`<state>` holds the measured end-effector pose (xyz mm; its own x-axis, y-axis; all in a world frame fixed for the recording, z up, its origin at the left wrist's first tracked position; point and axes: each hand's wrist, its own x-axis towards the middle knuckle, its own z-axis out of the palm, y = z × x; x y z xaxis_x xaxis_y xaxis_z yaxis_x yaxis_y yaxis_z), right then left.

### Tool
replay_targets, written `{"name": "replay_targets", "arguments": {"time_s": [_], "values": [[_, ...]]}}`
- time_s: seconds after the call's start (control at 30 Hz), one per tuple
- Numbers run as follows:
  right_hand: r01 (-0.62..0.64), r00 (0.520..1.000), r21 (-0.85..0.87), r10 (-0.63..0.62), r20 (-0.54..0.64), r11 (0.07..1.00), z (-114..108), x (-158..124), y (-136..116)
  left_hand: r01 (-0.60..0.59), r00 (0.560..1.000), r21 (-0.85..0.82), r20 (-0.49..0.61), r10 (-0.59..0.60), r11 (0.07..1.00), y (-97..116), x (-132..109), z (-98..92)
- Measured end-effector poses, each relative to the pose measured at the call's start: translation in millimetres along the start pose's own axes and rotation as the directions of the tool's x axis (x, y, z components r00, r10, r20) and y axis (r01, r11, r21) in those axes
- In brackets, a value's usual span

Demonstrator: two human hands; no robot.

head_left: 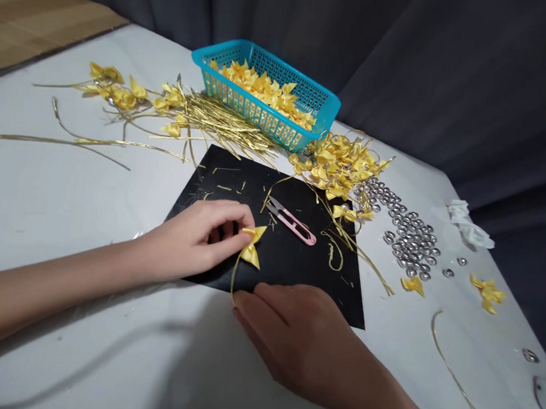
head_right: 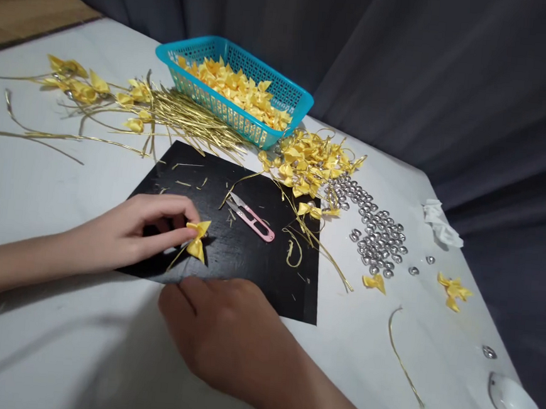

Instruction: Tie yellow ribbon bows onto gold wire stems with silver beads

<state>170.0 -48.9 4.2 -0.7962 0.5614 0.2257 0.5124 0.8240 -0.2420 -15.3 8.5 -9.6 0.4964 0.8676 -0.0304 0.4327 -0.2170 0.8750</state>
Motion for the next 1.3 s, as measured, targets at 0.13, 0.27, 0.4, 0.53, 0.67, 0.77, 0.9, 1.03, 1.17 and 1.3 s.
{"name": "replay_targets", "arguments": {"time_s": [0.13,0.27,0.4,0.53,0.67,0.77,0.9,1.03,1.17,1.3], "values": [[-0.085,0.995,0.069,0.088,-0.036,0.994,-6,0,9,-0.114,0.976,0.096,0.199,0.093,0.989,4,-3,-0.1],[-0.185,0.954,0.374,0.258,-0.155,0.909,-10,0,19,-0.186,0.949,0.203,0.291,0.122,0.961,7,-5,-1.7],[-0.219,0.901,0.555,0.384,-0.201,0.803,-14,0,22,-0.157,0.948,0.25,0.311,0.075,0.955,9,-8,0.4],[-0.258,0.879,0.62,0.447,-0.168,0.741,-14,2,23,0.04,0.985,0.284,0.147,-0.085,0.958,14,-13,8.3],[-0.322,0.846,0.675,0.521,-0.11,0.664,-11,2,24,0.08,0.995,0.393,0.03,-0.099,0.916,16,-15,14.1],[-0.355,0.829,0.689,0.554,-0.081,0.632,-11,1,26,0.068,0.997,0.416,0.015,-0.081,0.907,11,-13,14.0],[-0.413,0.77,0.704,0.635,-0.069,0.578,-12,3,29,-0.008,0.999,0.352,0.039,-0.006,0.936,3,-9,10.4],[-0.465,0.684,0.729,0.727,-0.065,0.503,-11,5,35,0.043,0.996,0.035,0.071,-0.046,0.998,-3,-4,6.8],[-0.424,0.655,0.77,0.749,-0.103,0.477,-10,3,40,0.208,0.974,-0.285,0.151,-0.17,0.936,-4,1,3.6],[-0.405,0.66,0.765,0.739,-0.135,0.501,-12,1,37,0.206,0.973,-0.466,0.192,-0.129,0.861,-3,4,-0.1]]}}
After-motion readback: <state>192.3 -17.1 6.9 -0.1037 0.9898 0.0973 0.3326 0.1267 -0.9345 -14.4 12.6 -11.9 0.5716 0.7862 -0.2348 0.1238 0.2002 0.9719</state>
